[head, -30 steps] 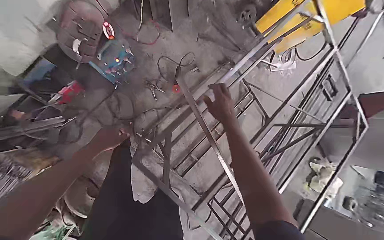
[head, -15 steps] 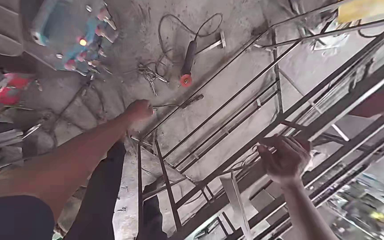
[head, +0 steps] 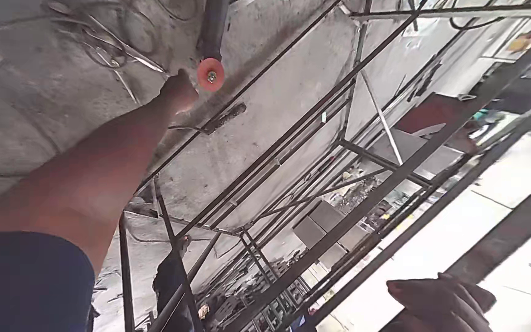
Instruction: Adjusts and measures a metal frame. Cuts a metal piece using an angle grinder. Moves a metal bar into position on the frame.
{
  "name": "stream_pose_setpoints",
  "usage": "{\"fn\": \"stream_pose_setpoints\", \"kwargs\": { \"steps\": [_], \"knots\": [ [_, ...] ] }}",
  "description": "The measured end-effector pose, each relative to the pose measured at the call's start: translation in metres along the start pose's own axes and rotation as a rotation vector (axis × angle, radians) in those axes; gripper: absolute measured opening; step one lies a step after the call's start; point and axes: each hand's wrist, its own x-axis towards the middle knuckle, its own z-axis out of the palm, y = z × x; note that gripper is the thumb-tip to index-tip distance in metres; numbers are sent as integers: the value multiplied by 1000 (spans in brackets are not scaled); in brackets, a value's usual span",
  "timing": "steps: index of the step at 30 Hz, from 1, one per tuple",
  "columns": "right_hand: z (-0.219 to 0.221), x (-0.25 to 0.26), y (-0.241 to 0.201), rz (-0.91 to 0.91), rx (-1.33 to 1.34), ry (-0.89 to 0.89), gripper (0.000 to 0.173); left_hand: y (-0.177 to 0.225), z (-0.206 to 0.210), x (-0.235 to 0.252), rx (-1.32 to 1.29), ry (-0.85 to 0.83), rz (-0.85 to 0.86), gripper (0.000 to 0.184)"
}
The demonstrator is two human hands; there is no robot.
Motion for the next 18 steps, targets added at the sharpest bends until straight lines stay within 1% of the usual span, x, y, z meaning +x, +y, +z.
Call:
{"fn": "stream_pose_setpoints", "kwargs": {
  "steps": [3,5,8,10,13,15,18],
  "knots": [
    [0,1,-2,18,-2,-12,46,11,18,30,-189,49,-9,69],
    [-1,1,-4,32,-7,-21,43,17,25,42,-243,79,-17,71],
    [-2,1,-3,40,2,-35,38,27,22,53,-90,139,-55,59],
    [-4,0,-3,37,-5,-35,37,35,19,52,35,177,8,58],
    [3,0,1,-14,-34,37,38,44,-2,20,99,200,39,65],
    [5,-1,2,-21,-38,67,39,48,-18,-13,135,212,77,60],
    [6,-1,4,-36,23,110,42,42,-47,-73,192,222,123,45]
  ]
}}
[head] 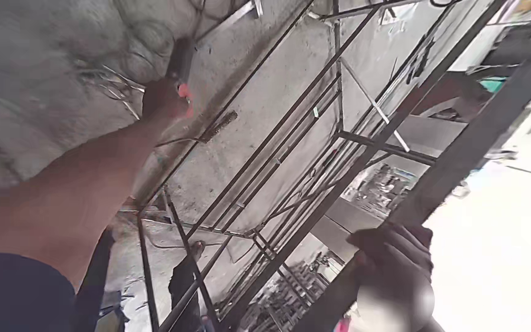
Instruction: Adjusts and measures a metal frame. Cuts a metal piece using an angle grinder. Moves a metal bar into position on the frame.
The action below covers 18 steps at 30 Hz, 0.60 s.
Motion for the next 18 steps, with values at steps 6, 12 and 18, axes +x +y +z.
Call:
{"fn": "stream_pose_setpoints", "kwargs": {
  "steps": [6,12,18],
  "knots": [
    [2,1,-3,-7,-38,89,38,12,-102,-178,182,-9,22,34],
    [3,-4,2,38,53,51,46,41,-183,-409,549,-58,-21,36],
    [-70,-18,-90,52,1160,254,48,108,-227,-639,814,-18,235,32]
  ]
}}
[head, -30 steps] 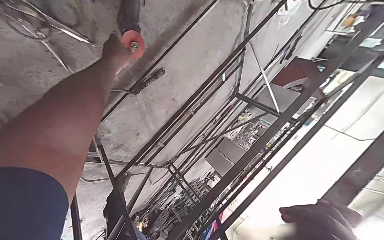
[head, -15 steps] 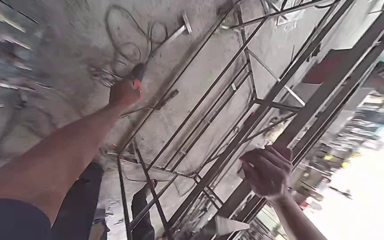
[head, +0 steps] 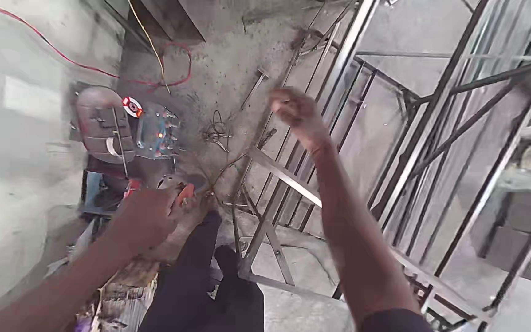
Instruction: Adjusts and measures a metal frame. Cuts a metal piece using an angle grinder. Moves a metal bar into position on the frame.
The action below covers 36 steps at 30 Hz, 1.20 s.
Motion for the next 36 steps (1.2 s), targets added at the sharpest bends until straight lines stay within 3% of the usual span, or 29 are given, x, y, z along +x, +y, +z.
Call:
{"fn": "stream_pose_setpoints", "kwargs": {
  "steps": [2,5,7,8,11,14,18,21,24,26,28,30,33,36],
  "knots": [
    [40,-49,-46,-136,117,-153,63,27,-24,-58,68,146,223,35],
    [109,-134,-91,-204,375,-488,89,84,-77,-127,-6,166,439,30],
    [140,-191,-116,-147,689,-523,71,126,-104,-156,-140,189,568,23],
    [146,-207,-125,-219,828,-498,62,147,-114,-164,-185,215,634,20],
    [141,-270,-145,-399,1041,-259,43,203,-113,-181,-160,282,783,17],
    [125,-348,-154,-433,1065,17,31,260,-96,-187,-143,256,926,18],
    [125,-450,-116,-420,1089,178,38,329,-61,-176,-257,-118,1155,25],
    [128,-524,-86,-366,1269,363,56,369,-31,-127,-251,-148,1142,27],
    [140,-593,-75,-351,1325,771,58,397,14,-54,79,-106,1023,19],
    [155,-622,-74,-362,1332,1027,58,412,51,2,332,-152,952,31],
    [176,-634,-84,-381,1322,1263,59,423,94,61,504,-152,918,61],
    [208,-631,-104,-370,1273,1497,63,437,138,105,624,-158,931,77],
    [255,-597,-138,-297,1113,1828,60,455,184,137,643,-285,869,75],
    [288,-547,-161,-288,1090,2025,58,462,184,143,523,-289,759,48]
  ]
}}
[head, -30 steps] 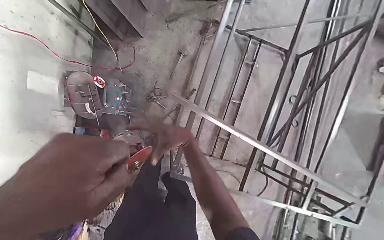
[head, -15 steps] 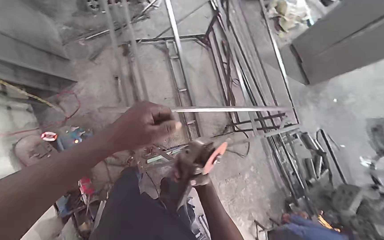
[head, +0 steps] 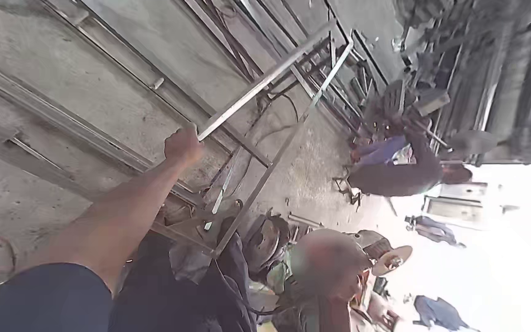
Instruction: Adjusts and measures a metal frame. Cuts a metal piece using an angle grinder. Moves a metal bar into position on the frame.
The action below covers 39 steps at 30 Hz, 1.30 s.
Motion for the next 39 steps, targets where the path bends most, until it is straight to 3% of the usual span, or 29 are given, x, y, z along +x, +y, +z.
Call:
{"fn": "stream_pose_setpoints", "kwargs": {
  "steps": [4,9,12,18,22,25,26,27,28,31,35,39],
  "knots": [
    [29,-56,31,0,-47,169,51,-46,-20,-50,61,-4,25,45],
    [18,-103,69,58,34,203,51,-134,-70,-98,243,-64,97,33],
    [22,-115,85,54,101,200,53,-154,-92,-96,365,-82,215,28],
    [36,-138,95,52,46,283,57,-177,-75,-83,622,-230,380,22],
    [36,-149,95,66,54,261,53,-228,-64,-72,675,-275,391,22],
    [32,-154,100,73,55,249,51,-280,-75,-65,659,-210,469,27],
    [32,-155,101,76,73,261,51,-270,-91,-76,658,-245,444,29],
    [30,-156,103,73,103,272,51,-227,-113,-94,682,-381,217,33],
    [30,-158,105,71,136,278,52,-199,-130,-108,682,-422,129,36],
    [28,-163,107,72,137,285,51,-179,-152,-133,670,-363,130,54],
    [23,-175,106,54,112,322,53,-209,-145,-124,582,-266,1,76],
    [26,-185,101,46,122,359,49,-288,-118,-84,656,-80,101,75]
  ]
}}
